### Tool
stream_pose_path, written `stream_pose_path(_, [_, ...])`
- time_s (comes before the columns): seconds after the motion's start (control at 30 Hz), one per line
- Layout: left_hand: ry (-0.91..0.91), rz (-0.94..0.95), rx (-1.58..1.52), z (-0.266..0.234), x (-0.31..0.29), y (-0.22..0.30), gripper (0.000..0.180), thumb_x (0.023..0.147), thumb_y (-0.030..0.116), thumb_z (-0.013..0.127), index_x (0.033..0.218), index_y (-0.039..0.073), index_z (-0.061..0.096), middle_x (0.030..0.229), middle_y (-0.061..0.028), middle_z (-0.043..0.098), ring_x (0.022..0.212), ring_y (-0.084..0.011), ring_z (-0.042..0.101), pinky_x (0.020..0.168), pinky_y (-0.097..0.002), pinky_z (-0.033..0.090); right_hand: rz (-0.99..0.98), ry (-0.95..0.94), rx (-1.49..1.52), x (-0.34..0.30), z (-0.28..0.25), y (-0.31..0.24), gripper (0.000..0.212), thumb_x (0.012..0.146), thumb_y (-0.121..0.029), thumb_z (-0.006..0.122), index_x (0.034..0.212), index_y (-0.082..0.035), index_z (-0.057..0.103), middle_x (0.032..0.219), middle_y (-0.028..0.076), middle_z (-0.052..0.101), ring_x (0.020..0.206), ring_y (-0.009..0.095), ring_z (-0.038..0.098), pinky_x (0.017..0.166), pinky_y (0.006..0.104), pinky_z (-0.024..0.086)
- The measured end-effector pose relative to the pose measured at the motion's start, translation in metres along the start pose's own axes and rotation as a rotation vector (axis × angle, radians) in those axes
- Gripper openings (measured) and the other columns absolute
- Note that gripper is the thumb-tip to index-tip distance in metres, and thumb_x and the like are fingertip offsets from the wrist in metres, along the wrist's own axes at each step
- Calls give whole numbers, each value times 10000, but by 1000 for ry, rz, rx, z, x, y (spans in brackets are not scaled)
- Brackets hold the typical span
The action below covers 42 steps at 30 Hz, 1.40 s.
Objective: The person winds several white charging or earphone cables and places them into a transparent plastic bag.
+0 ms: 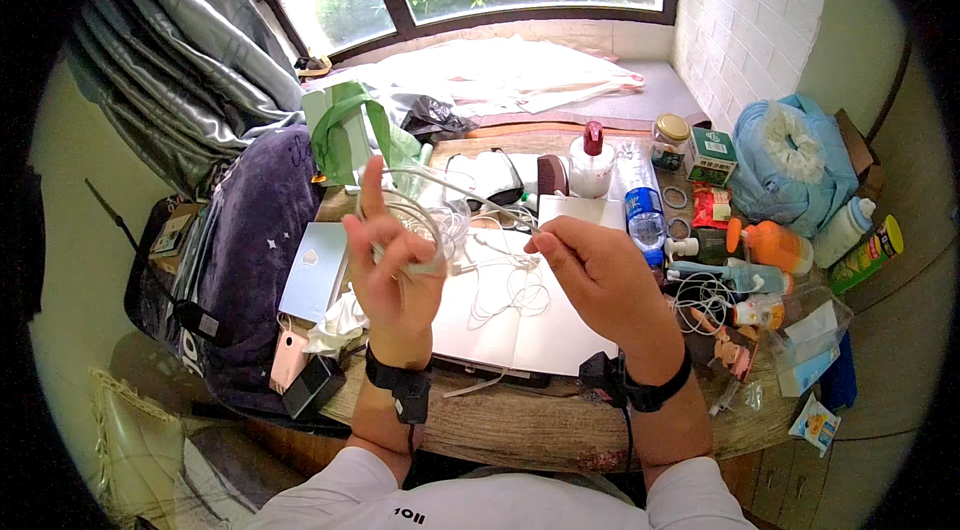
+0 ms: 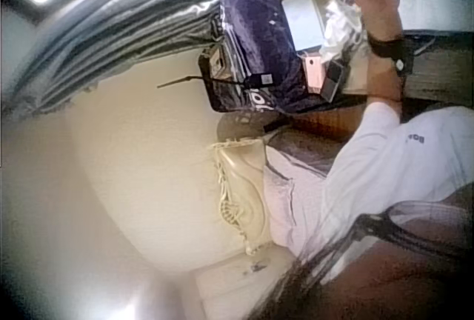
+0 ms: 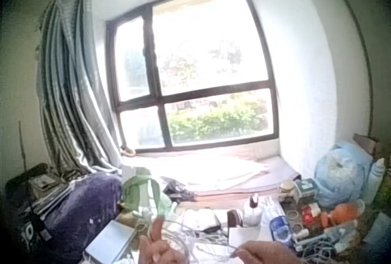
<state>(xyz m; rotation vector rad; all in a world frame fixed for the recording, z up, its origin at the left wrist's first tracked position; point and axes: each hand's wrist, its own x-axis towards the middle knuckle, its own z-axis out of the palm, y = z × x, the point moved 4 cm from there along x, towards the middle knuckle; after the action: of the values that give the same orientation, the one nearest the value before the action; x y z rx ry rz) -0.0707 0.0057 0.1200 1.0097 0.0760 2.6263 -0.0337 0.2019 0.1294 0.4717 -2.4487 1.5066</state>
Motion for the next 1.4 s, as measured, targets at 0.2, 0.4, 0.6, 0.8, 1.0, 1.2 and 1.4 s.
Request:
stream_pose_path(0.2, [159, 173, 492, -4, 13, 8, 521, 1013, 321, 387, 1473, 109, 266, 1554, -135, 182, 1428, -256, 220, 1164, -487, 246, -89, -96, -91, -3, 10, -11, 181, 923, -196, 584, 916, -39, 673, 702, 143, 611, 641, 300, 591, 580, 373, 453])
stream_pose_path(0.4, [56, 169, 1003, -10, 10, -4, 491, 997, 321, 454, 1421, 81, 391, 1525, -163, 267, 1413, -283, 268, 1131, -435, 281, -133, -238, -150, -6, 14, -24, 140, 858, -188, 658, 838, -51, 676, 688, 125, 599, 572, 264, 578, 520, 364, 435])
stream_pose_path(0.6, [-135, -385, 1489, -13, -4, -43, 357, 1016, 234, 406, 1262, 14, 542, 981, -154, 675, 878, -211, 652, 784, -315, 489, -173, -81, -21, -8, 5, -16, 115, 837, -159, 688, 825, -45, 669, 668, 107, 564, 514, 225, 509, 482, 334, 388])
stream_pose_path(0.8, [-93, -606, 1249, -27, -15, -44, 401, 1020, 351, 410, 1104, 3, 592, 611, 16, 486, 526, -75, 414, 506, -226, 345, -157, 17, 7, -5, -2, -7, 158, 839, -145, 715, 835, -7, 640, 622, 21, 469, 519, 77, 361, 464, 248, 290])
stream_pose_path(1.0, [-20, -313, 787, -11, -9, -38, 567, 1000, 470, 387, 1222, -21, 563, 524, 13, 481, 413, -50, 351, 430, -198, 265, -94, 126, 104, -2, -4, 8, 150, 902, -146, 647, 962, -19, 596, 631, -27, 421, 564, 53, 341, 480, 231, 285])
stream_pose_path(1.2, [-10, -270, 478, -13, -4, -33, 621, 1009, 443, 378, 1421, -19, 329, 1197, -143, 641, 425, 36, 375, 424, -140, 252, 47, 127, 269, 1, 11, 9, 195, 950, -95, 545, 1108, -10, 620, 706, 40, 528, 583, 86, 449, 526, 246, 376])
stream_pose_path(1.4, [250, -162, 593, -22, 0, -36, 577, 1010, 405, 403, 1448, 40, 317, 1476, -189, 368, 616, -11, 511, 589, -170, 433, 75, -66, 144, -3, 38, 3, 396, 874, -24, 569, 1267, 9, 528, 826, 144, 611, 667, 181, 582, 620, 303, 477])
